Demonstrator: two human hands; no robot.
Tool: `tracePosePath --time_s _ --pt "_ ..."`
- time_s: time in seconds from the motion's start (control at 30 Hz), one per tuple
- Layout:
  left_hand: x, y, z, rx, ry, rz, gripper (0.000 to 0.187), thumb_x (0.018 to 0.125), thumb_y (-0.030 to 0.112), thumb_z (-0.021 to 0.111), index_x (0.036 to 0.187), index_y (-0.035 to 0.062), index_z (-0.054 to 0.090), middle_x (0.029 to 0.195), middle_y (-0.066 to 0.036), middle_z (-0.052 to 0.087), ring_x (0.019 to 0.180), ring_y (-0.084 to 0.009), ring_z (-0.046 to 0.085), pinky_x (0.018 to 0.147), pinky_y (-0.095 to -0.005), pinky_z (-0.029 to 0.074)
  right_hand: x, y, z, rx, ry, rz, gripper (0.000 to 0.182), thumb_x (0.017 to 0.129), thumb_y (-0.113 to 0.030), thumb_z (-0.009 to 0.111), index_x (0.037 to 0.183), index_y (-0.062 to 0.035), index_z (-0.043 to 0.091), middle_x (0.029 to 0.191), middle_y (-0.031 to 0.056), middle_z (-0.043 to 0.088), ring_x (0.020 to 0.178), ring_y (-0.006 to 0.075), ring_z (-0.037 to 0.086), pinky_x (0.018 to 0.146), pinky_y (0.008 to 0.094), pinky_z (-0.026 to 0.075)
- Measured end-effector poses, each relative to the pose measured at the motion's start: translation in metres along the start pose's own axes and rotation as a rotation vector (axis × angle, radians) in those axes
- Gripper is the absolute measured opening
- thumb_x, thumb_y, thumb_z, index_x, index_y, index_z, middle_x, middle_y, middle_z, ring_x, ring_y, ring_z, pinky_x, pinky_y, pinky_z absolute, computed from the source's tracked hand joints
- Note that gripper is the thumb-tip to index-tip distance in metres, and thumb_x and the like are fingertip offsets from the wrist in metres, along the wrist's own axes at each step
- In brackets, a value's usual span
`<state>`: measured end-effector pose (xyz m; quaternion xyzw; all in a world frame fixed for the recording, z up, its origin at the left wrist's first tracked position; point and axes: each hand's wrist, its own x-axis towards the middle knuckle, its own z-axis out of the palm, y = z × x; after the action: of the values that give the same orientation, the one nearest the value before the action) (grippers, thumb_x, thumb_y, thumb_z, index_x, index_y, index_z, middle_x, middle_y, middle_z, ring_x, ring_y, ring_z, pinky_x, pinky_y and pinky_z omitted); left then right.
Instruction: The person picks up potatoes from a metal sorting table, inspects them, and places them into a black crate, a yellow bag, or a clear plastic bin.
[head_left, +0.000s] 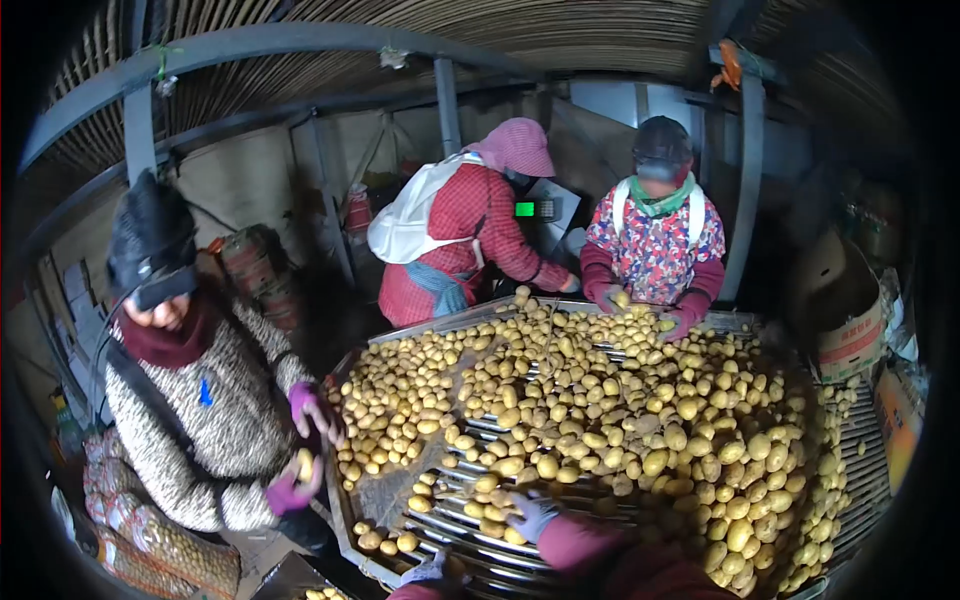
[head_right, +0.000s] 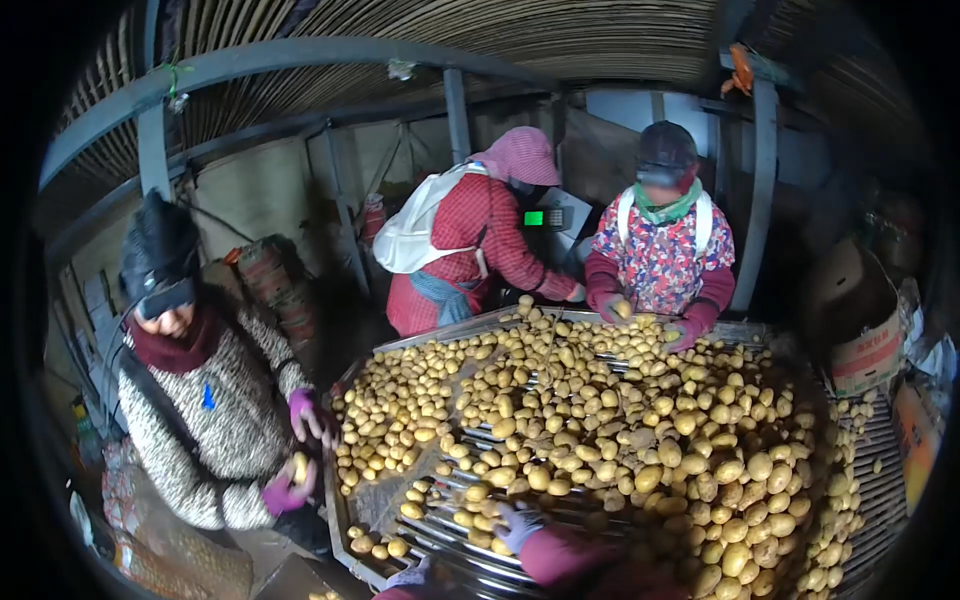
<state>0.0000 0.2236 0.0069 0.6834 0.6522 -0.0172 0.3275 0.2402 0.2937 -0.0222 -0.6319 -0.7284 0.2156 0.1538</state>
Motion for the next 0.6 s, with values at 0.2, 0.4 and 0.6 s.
tracePosePath --time_s 0.2,0.4,0.6 --pt "-0.003 0.004 -0.005 -0.012 0.031 -0.063 0.081 0.073 0.058 0.063 0.135 0.0122 0.039 0.129 -0.022 0.049 0.116 -0.0367 0.051 0.098 -0.0424 0.041 0.044 0.012 0.012 0.516 -0.193 -0.346 0.053 0.084 -0.037 0.063 0.127 -0.0085 0.049 0.110 0.0196 0.060 0.101 0.0302 0.060 0.085 0.0390 0.047" --pt "-0.009 0.008 -0.014 -0.033 0.060 -0.124 0.080 0.073 0.058 0.063 0.134 0.0121 0.040 0.127 -0.022 0.050 0.116 -0.0366 0.052 0.098 -0.0423 0.041 0.152 0.056 -0.069 -0.125 0.444 -0.114 0.046 0.069 -0.039 0.074 0.102 -0.0111 0.059 0.101 0.0171 0.056 0.084 0.0361 0.059 0.072 0.0453 0.048" --pt "-0.015 0.011 -0.010 -0.046 0.077 -0.175 0.079 0.073 0.057 0.063 0.134 0.0120 0.041 0.126 -0.022 0.051 0.115 -0.0365 0.052 0.097 -0.0423 0.042 0.168 0.074 -0.067 -0.240 0.136 0.223 0.073 0.070 -0.050 0.066 0.134 -0.0228 0.044 0.145 0.0143 0.032 0.125 0.0406 0.039 0.106 0.0570 0.026"
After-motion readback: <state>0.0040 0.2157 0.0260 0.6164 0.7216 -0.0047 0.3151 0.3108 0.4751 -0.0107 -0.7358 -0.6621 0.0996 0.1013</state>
